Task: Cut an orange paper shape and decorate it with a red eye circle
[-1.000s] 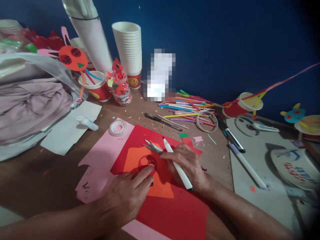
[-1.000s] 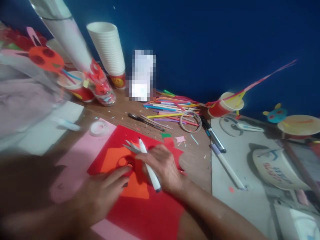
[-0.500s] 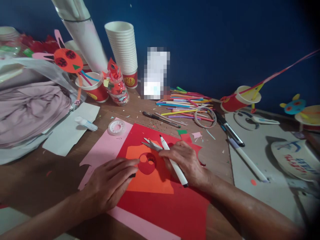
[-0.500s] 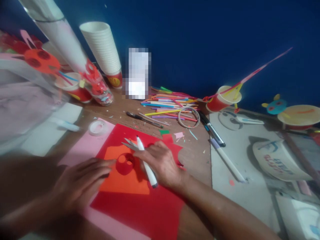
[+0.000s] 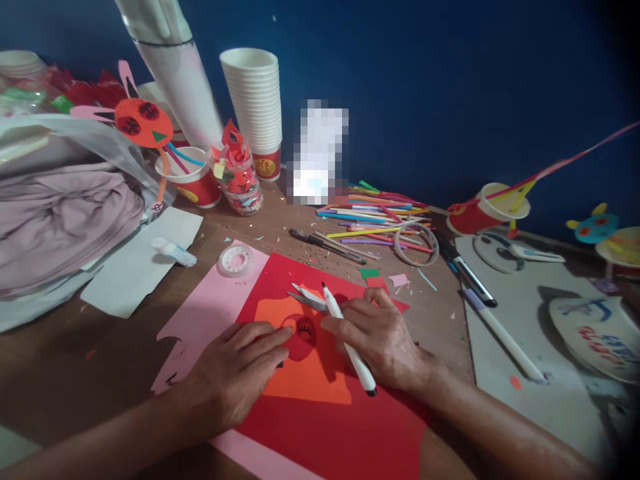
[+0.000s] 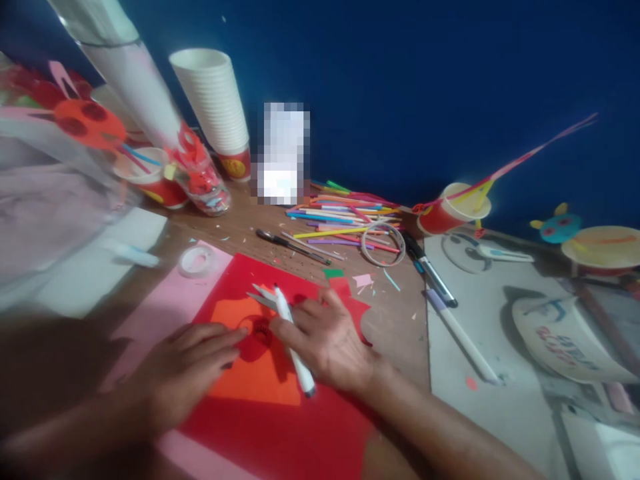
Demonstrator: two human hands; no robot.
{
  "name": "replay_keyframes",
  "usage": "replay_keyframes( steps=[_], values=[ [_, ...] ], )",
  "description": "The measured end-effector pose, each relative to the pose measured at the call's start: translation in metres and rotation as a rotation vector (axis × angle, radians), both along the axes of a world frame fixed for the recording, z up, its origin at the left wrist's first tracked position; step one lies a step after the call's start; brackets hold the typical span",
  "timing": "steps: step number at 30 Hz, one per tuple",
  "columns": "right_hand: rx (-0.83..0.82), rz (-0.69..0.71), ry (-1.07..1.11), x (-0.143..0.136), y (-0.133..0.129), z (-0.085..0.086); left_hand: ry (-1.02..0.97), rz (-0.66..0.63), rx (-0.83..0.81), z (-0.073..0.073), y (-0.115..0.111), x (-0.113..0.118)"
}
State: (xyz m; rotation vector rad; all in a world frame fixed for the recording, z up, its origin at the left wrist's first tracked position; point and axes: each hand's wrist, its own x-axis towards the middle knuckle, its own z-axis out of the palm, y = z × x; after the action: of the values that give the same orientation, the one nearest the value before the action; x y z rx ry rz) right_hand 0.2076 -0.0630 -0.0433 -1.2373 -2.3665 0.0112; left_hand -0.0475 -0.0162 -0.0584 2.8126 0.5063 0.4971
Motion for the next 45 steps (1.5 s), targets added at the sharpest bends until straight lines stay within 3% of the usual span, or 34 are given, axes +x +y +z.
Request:
replay_keyframes(
  steps=[7,12,19,26,31,37,45],
  values=[
    [-0.061,-0.07,0.035,-0.003,-0.001,-0.001,-0.001,0.0,0.079,0.001,0.0,-0.001],
    [-0.111,-0.107,0.22,-0.011,-0.001,0.006,-0.041,-0.022,0.087,0.006,0.002,-0.002],
    [-0.32,-0.097,0.489,-0.01,-0.001,0.016,-0.08,-0.006,0.052,0.005,-0.001,-0.002],
    [-0.609,-0.316,0.828,-0.02,-0.005,0.011,-0.052,0.016,-0.001,0.007,-0.004,-0.002],
    [-0.558,-0.346,0.797,-0.034,-0.003,0.008,-0.06,0.02,0.029,0.005,-0.006,-0.001],
    [-0.443,-0.287,0.678,-0.041,0.0,0.007,-0.089,0.01,0.012,-0.001,-0.006,-0.001],
    [-0.496,-0.25,0.67,-0.041,0.001,0.001,-0.063,-0.009,0.009,0.002,-0.006,-0.003]
  ],
)
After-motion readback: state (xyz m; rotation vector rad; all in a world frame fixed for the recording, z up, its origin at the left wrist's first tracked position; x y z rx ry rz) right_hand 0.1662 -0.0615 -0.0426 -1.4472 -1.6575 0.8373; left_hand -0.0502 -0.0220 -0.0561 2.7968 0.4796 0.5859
